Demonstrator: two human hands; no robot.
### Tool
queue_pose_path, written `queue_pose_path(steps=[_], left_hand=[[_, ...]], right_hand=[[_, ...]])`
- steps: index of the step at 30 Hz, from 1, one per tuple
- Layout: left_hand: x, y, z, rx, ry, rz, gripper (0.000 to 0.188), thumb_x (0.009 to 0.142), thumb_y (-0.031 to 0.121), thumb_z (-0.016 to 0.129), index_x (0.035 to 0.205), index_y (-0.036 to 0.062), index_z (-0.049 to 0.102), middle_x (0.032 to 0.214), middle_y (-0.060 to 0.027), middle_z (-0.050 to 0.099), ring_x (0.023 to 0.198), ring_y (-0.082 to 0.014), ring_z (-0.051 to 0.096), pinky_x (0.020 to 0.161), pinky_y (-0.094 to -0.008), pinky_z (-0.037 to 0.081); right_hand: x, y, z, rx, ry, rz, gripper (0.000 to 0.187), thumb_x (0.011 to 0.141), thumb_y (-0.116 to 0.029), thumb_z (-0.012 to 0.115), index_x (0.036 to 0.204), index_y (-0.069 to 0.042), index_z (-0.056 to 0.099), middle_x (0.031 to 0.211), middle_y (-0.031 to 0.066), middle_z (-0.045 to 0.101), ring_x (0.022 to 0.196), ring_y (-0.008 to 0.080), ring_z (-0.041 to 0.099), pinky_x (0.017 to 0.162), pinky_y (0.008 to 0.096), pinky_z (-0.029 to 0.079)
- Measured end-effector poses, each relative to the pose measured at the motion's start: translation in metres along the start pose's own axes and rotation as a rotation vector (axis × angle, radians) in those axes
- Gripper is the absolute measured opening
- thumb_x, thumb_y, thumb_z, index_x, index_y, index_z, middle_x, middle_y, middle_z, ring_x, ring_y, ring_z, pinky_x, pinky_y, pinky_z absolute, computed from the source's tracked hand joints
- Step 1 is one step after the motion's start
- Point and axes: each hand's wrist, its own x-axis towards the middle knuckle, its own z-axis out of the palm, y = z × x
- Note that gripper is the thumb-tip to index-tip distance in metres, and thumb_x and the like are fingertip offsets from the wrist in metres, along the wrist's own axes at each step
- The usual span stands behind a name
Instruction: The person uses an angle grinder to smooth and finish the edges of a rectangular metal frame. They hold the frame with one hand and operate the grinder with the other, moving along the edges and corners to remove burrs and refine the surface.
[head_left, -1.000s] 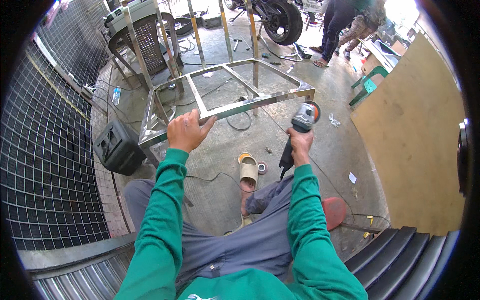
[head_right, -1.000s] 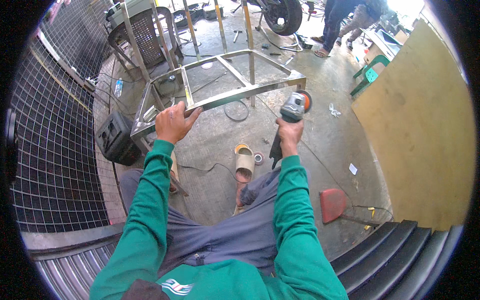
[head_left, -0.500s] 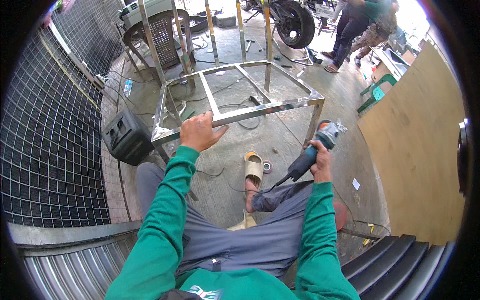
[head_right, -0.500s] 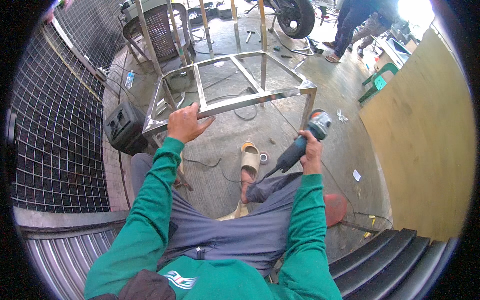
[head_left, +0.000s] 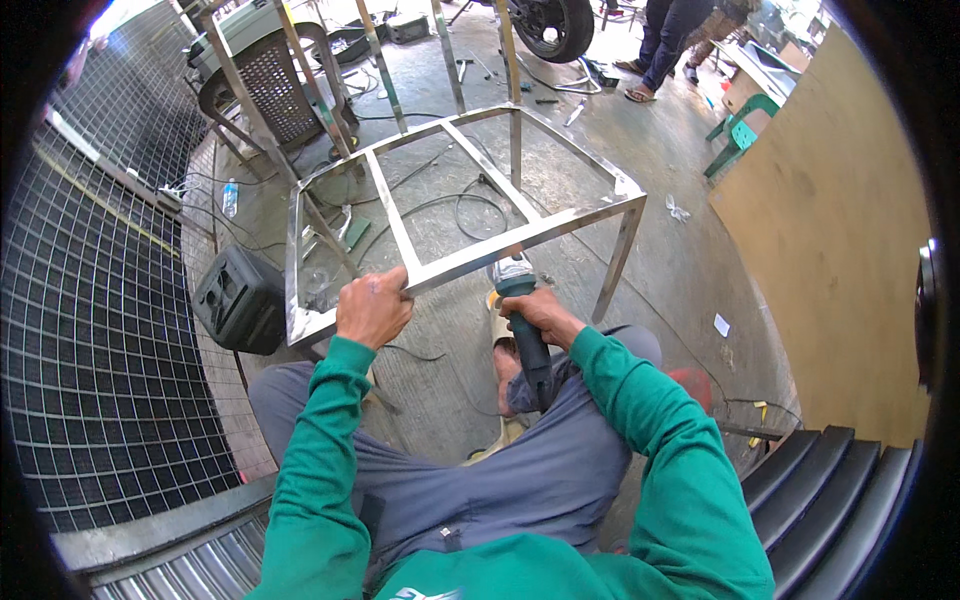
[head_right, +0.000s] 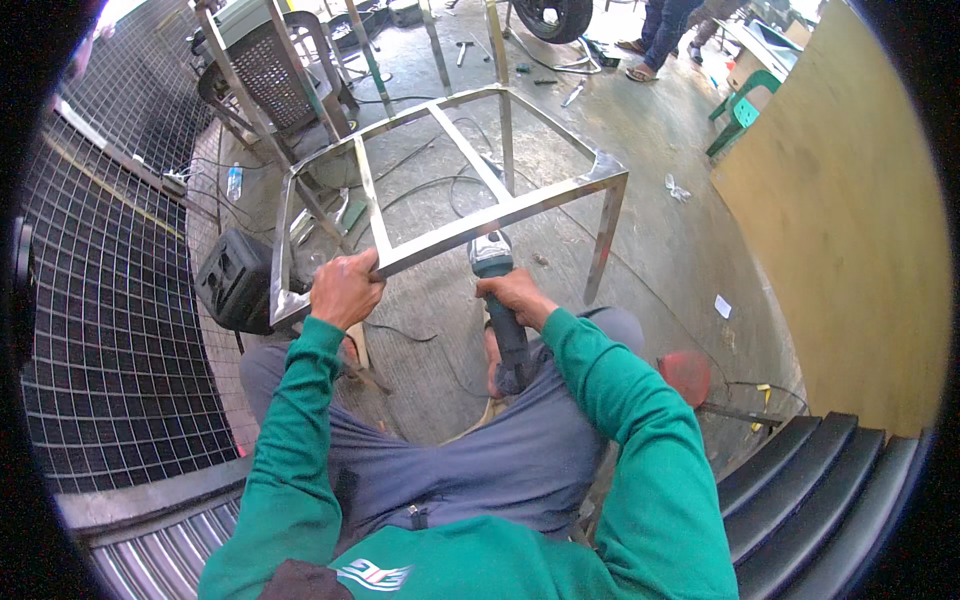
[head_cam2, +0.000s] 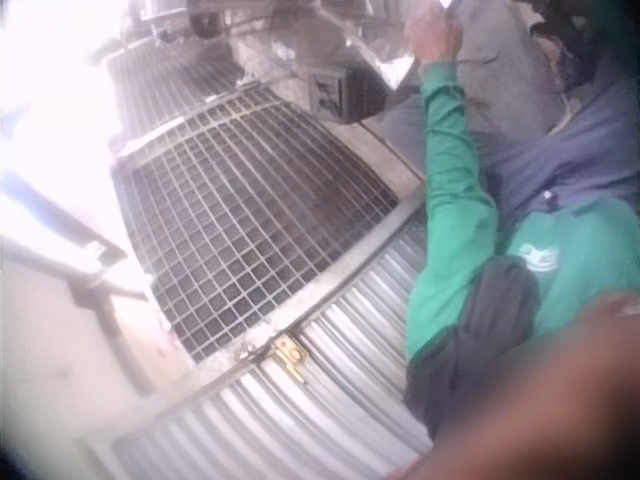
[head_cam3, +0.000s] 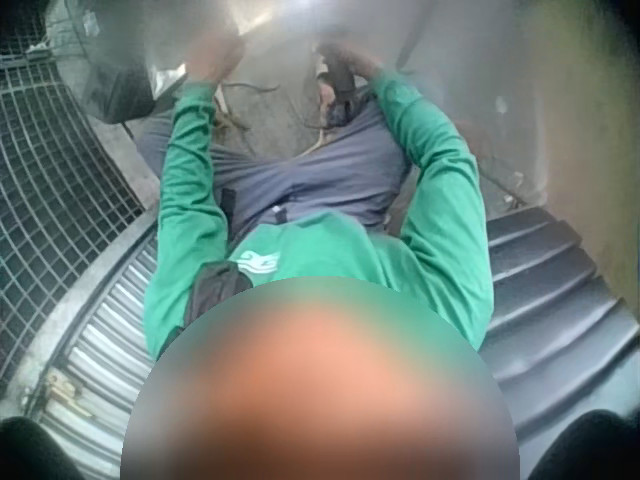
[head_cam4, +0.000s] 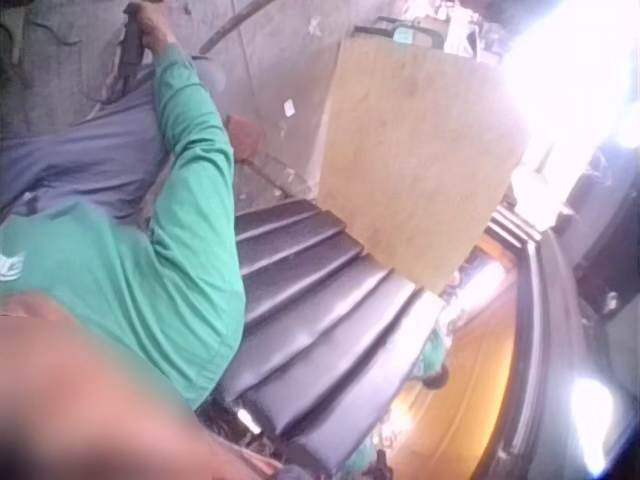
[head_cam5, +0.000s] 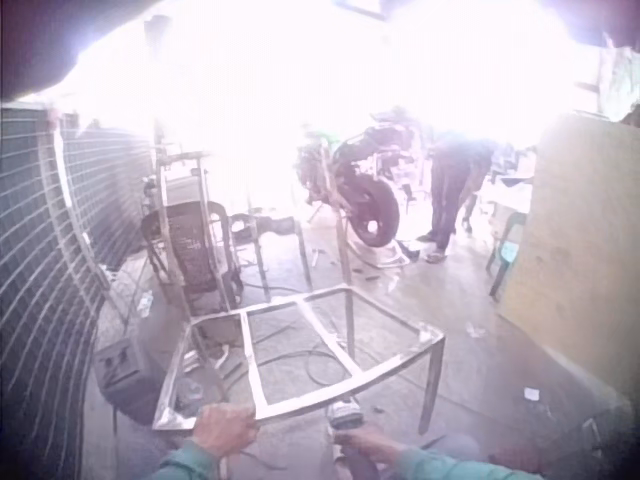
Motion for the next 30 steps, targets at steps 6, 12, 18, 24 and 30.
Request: queue_pose_path(steps=[6, 12, 18, 24, 30], left_hand=[[-0.038, -0.023, -0.02, -0.016, 0.003, 0.025, 0.013, 0.081, 0.017, 0.072, 0.087, 0.0088, 0.065, 0.082, -0.0161, 0.073, 0.076, -0.0407, 0.072, 0.066, -0.053, 0.055], [-0.063, -0.03, -0.029, -0.017, -0.003, 0.062, 0.015, 0.08, 0.017, 0.074, 0.084, 0.0091, 0.062, 0.08, -0.0125, 0.073, 0.073, -0.0398, 0.071, 0.064, -0.0513, 0.054], [-0.087, -0.012, -0.035, -0.081, -0.005, 0.041, 0.018, 0.077, 0.017, 0.077, 0.084, 0.0104, 0.061, 0.076, -0.0139, 0.07, 0.072, -0.0402, 0.07, 0.061, -0.0515, 0.052], [-0.109, 0.004, -0.051, -0.093, -0.046, -0.012, 0.025, 0.077, 0.017, 0.078, 0.08, 0.0049, 0.056, 0.072, -0.0171, 0.064, 0.07, -0.043, 0.066, 0.059, -0.0498, 0.047], [-0.107, 0.004, -0.055, -0.063, -0.08, 0.011, 0.029, 0.076, 0.016, 0.08, 0.078, 0.0051, 0.053, 0.072, -0.0168, 0.063, 0.069, -0.0436, 0.064, 0.059, -0.0492, 0.047]], right_hand=[[0.036, 0.018, -0.004, 0.012, -0.005, 0.08, 0.027, 0.076, -0.012, 0.084, 0.094, 0.003, 0.072, 0.087, 0.0099, 0.071, 0.075, 0.0218, 0.068, 0.066, 0.0371, 0.054], [0.099, 0.06, 0.005, 0.176, 0.068, -0.124, 0.029, 0.094, -0.023, 0.073, 0.113, -0.001, 0.07, 0.101, 0.0081, 0.071, 0.09, 0.0173, 0.066, 0.073, 0.036, 0.054], [0.086, 0.036, 0.001, -0.11, -0.009, -0.286, 0.041, 0.082, -0.029, 0.085, 0.106, 0.002, 0.071, 0.088, 0.0083, 0.067, 0.073, 0.0198, 0.064, 0.069, 0.0339, 0.055], [0.075, 0.001, 0.013, -0.062, 0.234, 0.088, 0.047, 0.076, -0.038, 0.085, 0.098, 0.003, 0.075, 0.092, 0.0139, 0.075, 0.079, 0.0247, 0.073, 0.072, 0.0367, 0.057], [0.129, 0.021, 0.013, 0.091, 0.311, 0.07, 0.063, 0.075, -0.048, 0.087, 0.101, 0.008, 0.075, 0.102, 0.0252, 0.077, 0.09, 0.0338, 0.077, 0.082, 0.0426, 0.06]])
